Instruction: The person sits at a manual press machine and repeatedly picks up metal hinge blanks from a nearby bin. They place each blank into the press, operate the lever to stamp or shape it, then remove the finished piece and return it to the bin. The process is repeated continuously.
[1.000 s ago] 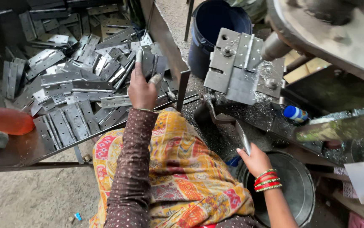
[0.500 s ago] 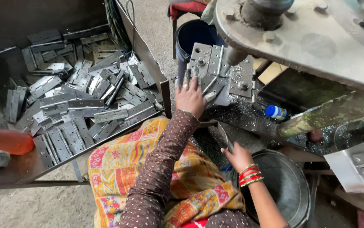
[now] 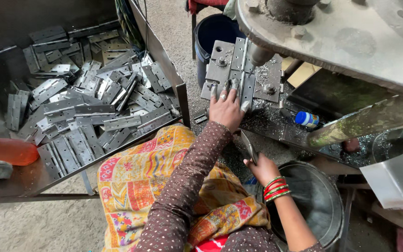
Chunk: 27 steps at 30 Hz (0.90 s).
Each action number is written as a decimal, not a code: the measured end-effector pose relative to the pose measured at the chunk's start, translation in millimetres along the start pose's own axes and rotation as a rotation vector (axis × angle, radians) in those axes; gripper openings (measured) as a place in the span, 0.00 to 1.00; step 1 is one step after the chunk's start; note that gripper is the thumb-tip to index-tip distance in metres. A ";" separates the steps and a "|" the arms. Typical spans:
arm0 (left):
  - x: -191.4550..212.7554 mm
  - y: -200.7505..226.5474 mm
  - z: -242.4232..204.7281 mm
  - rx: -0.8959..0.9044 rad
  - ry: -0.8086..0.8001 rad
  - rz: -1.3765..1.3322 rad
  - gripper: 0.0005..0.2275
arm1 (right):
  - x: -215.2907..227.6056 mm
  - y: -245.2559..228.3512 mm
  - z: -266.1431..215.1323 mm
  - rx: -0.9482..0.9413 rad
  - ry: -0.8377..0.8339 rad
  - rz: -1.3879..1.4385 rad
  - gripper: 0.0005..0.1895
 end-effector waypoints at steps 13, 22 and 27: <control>-8.8 -0.3 -7.0 -0.023 0.084 -0.011 0.16 | -58.9 24.7 0.6 0.024 0.093 0.077 0.24; -13.4 -3.5 2.5 0.004 0.006 0.020 0.16 | -33.0 23.3 14.6 -0.060 -0.035 0.075 0.27; -7.0 -4.6 12.9 -0.009 0.014 0.053 0.15 | -103.1 45.5 30.0 -0.009 0.244 0.016 0.24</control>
Point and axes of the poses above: each hand's wrist, its own z-axis towards the middle knuckle, its own x-axis out of the back of the hand, y = z × x, the point moved 1 cm from there along z, towards the middle knuckle, and after that the axes turned 2 degrees about z, right-handed, at the moved point
